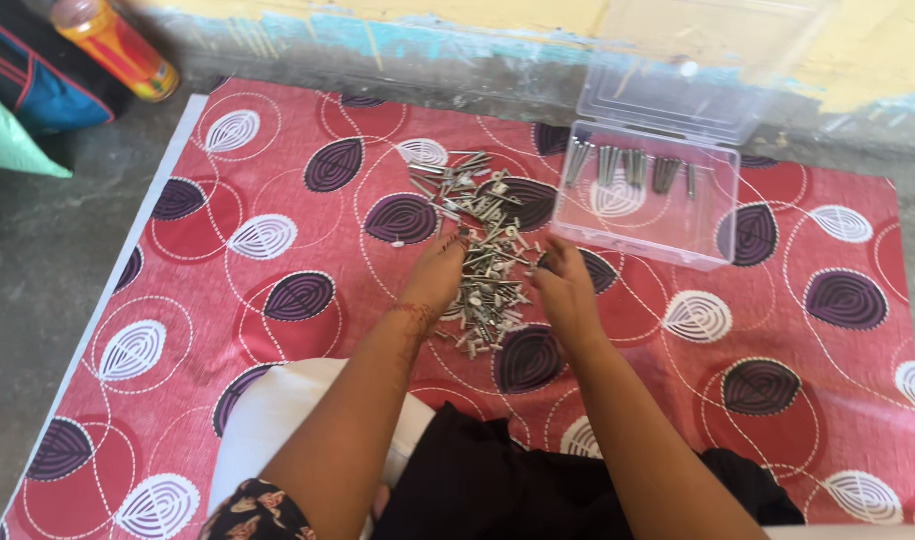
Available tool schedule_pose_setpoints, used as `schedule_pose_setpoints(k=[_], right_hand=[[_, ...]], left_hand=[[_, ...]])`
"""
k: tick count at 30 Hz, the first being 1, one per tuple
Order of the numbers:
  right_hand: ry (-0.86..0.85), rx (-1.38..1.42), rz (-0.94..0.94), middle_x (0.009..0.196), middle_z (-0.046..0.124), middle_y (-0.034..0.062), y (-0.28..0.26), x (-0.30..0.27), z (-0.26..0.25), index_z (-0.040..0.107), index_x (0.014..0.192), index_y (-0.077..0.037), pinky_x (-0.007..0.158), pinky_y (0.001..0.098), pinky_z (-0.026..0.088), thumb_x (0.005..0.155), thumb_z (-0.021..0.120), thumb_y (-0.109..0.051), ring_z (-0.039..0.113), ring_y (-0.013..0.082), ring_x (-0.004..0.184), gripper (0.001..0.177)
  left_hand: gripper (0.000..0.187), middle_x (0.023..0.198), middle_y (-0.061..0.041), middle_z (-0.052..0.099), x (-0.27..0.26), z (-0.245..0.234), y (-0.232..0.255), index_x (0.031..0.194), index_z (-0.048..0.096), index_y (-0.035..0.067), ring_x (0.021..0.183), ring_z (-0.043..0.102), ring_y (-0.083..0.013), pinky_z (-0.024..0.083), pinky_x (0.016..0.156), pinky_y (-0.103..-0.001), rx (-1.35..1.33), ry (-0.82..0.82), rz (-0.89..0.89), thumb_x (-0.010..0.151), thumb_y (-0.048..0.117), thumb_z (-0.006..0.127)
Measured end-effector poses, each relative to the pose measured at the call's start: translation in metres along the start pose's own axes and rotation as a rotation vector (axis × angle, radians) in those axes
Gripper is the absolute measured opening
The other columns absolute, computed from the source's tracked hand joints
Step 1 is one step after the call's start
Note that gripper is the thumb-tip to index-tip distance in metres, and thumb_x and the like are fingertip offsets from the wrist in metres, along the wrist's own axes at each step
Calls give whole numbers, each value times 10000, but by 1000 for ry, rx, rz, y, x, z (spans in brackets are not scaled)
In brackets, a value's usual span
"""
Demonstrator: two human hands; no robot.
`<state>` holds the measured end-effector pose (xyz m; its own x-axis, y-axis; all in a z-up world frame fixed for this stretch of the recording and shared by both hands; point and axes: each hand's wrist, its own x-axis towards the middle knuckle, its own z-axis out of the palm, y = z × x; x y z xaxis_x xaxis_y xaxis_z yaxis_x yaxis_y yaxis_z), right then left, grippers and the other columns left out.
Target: The person sorts screws and wall plugs by hand, picking them from a pile on a cloth and placing them into the compartments of a plastic container.
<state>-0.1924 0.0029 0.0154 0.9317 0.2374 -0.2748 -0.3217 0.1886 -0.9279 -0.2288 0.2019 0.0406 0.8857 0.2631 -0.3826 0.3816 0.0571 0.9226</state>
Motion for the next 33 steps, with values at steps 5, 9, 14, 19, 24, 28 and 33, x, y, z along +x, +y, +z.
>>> schedule_pose_setpoints(k=[5, 9, 14, 19, 24, 28, 33], right_hand=[[38, -256, -103, 1580, 461, 194, 25, -4, -6, 372, 1542, 26, 1098, 298, 414, 839, 533, 26, 496, 190, 1385, 721], [74, -308, 71, 1512, 518, 114, 17, -7, 22, 354, 1547, -72, 866, 365, 476, 756, 486, 28, 565, 229, 1155, 809], [22, -436, -76, 1516, 485, 125, 20, 2, 51, 330, 1572, -71, 980, 281, 455, 767, 544, 33, 534, 168, 1200, 840], [5, -286, 123, 1468, 499, 197, 13, 10, 75, 294, 1600, -88, 848, 314, 461, 747, 521, 25, 539, 227, 1079, 889], [-50, -140, 149, 1588, 414, 120, 7, 22, 82, 273, 1570, -62, 877, 276, 458, 710, 493, 59, 556, 155, 1146, 896], [-72, -72, 152, 1606, 395, 106, 3, 25, 83, 266, 1587, -67, 846, 280, 438, 754, 490, 79, 523, 185, 1062, 875], [-94, 126, 130, 1498, 449, 150, -10, 24, 82, 286, 1551, -37, 964, 280, 517, 756, 424, 115, 589, 176, 1214, 822]], left_hand=[[476, 1173, -180, 738, 13, -9, -23, 1215, 675, -9, 1086, 671, -276, 488, 946, -404, 17, 119, -26, 975, 362, 497], [490, 1245, -224, 682, 20, -8, -8, 1245, 684, -9, 1158, 617, -348, 450, 988, -420, 234, 208, -100, 987, 370, 511], [491, 1223, -146, 706, 24, -6, -4, 1270, 648, 29, 1122, 654, -260, 469, 974, -403, -74, 93, -129, 956, 366, 481], [490, 1205, -147, 684, 41, 2, -19, 1285, 643, 13, 1082, 599, -236, 467, 966, -417, -338, -37, -125, 1005, 379, 478], [483, 1227, -117, 670, 37, 2, -16, 1300, 627, 63, 1095, 592, -221, 467, 945, -401, -457, -83, -235, 991, 404, 483], [480, 1125, -98, 687, 36, -1, -10, 1247, 656, 43, 986, 598, -184, 463, 878, -366, -502, -56, -213, 1010, 435, 512], [454, 925, -87, 702, 44, -1, -11, 1149, 696, 21, 758, 631, -168, 499, 696, -344, -588, -16, -118, 1026, 423, 524]])
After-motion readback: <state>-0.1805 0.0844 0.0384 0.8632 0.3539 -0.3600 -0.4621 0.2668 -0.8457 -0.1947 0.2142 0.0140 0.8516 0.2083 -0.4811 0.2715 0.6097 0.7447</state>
